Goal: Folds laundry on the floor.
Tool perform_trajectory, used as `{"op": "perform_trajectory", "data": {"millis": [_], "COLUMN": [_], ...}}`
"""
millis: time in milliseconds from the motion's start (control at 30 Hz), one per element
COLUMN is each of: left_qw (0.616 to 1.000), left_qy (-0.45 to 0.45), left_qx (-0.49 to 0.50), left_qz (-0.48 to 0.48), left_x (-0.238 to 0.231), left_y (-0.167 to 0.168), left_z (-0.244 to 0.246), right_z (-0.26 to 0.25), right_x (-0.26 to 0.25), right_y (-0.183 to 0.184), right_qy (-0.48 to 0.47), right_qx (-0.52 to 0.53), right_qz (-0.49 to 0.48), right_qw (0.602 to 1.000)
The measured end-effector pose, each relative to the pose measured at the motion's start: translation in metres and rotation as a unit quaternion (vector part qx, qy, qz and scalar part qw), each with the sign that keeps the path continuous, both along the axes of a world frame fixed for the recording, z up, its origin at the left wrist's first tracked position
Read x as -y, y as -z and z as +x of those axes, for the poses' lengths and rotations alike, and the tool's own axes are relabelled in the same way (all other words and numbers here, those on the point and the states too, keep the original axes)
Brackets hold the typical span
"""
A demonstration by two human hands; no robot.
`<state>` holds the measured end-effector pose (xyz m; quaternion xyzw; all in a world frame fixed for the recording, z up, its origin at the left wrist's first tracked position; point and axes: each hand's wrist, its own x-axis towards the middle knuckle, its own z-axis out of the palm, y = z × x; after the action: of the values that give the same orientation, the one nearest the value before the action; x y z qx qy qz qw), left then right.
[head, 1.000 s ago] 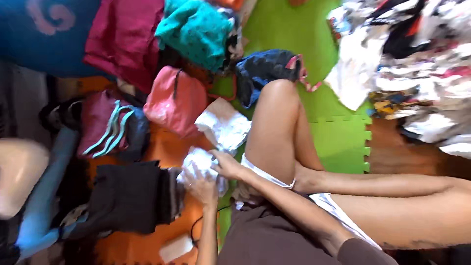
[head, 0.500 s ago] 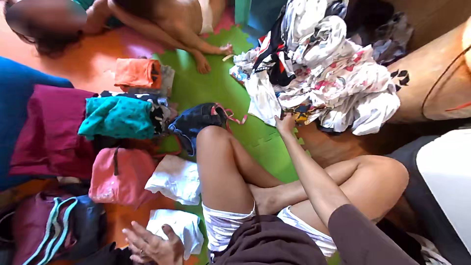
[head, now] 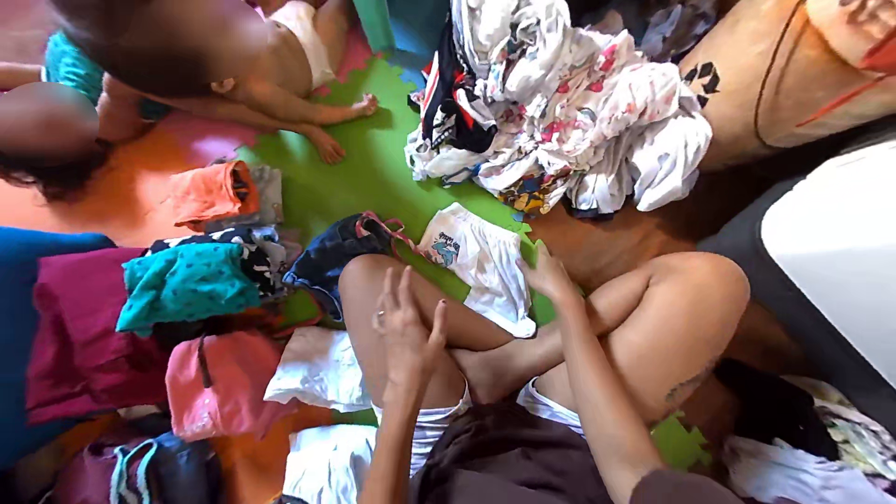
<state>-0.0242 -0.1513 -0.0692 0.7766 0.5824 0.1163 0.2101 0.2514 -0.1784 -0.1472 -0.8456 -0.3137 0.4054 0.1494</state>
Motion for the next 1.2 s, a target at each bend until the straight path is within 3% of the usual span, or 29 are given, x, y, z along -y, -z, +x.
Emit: {"op": "perform_trajectory", "data": {"millis": [133, 200, 333, 400, 500, 633, 767, 900, 1000, 1100, 1200], "left_qw": [0.995, 0.991, 0.958, 0.918, 0.872, 0.859, 0.863, 0.849, 0.831, 0.835, 0.819], "left_qy": [0.077, 0.115, 0.279, 0.393, 0.486, 0.500, 0.461, 0.407, 0.433, 0.456, 0.519], "left_qx": [0.060, 0.069, 0.060, 0.056, 0.053, 0.080, 0.205, 0.336, 0.346, 0.289, 0.241], "left_qz": [-0.028, -0.016, 0.026, 0.025, 0.028, 0.068, 0.014, -0.020, 0.056, 0.108, 0.045], "left_x": [-0.018, -0.037, -0.077, -0.100, -0.125, -0.132, -0.118, -0.104, -0.094, -0.097, -0.114], "left_y": [0.006, 0.006, -0.022, -0.039, -0.069, -0.126, -0.163, -0.173, -0.195, -0.208, -0.207], "left_z": [0.030, 0.039, 0.061, 0.078, 0.105, 0.108, 0.085, 0.067, 0.058, 0.049, 0.042], "right_z": [0.003, 0.006, 0.009, 0.016, 0.039, 0.076, 0.082, 0.085, 0.085, 0.087, 0.090], "right_x": [-0.030, -0.032, -0.019, -0.009, 0.004, 0.015, 0.055, 0.073, 0.076, 0.071, 0.063], "right_y": [0.066, 0.055, -0.044, -0.102, -0.187, -0.246, -0.268, -0.271, -0.286, -0.279, -0.267], "right_qy": [0.037, -0.030, -0.227, -0.302, -0.351, -0.364, -0.322, -0.314, -0.360, -0.414, -0.440], "right_qx": [0.008, -0.038, -0.100, -0.076, -0.013, -0.002, 0.077, 0.103, 0.093, 0.130, 0.182], "right_qz": [0.149, 0.200, 0.338, 0.391, 0.427, 0.419, 0.518, 0.550, 0.573, 0.514, 0.446], "right_qw": [0.988, 0.979, 0.908, 0.866, 0.833, 0.832, 0.789, 0.767, 0.730, 0.740, 0.758]}}
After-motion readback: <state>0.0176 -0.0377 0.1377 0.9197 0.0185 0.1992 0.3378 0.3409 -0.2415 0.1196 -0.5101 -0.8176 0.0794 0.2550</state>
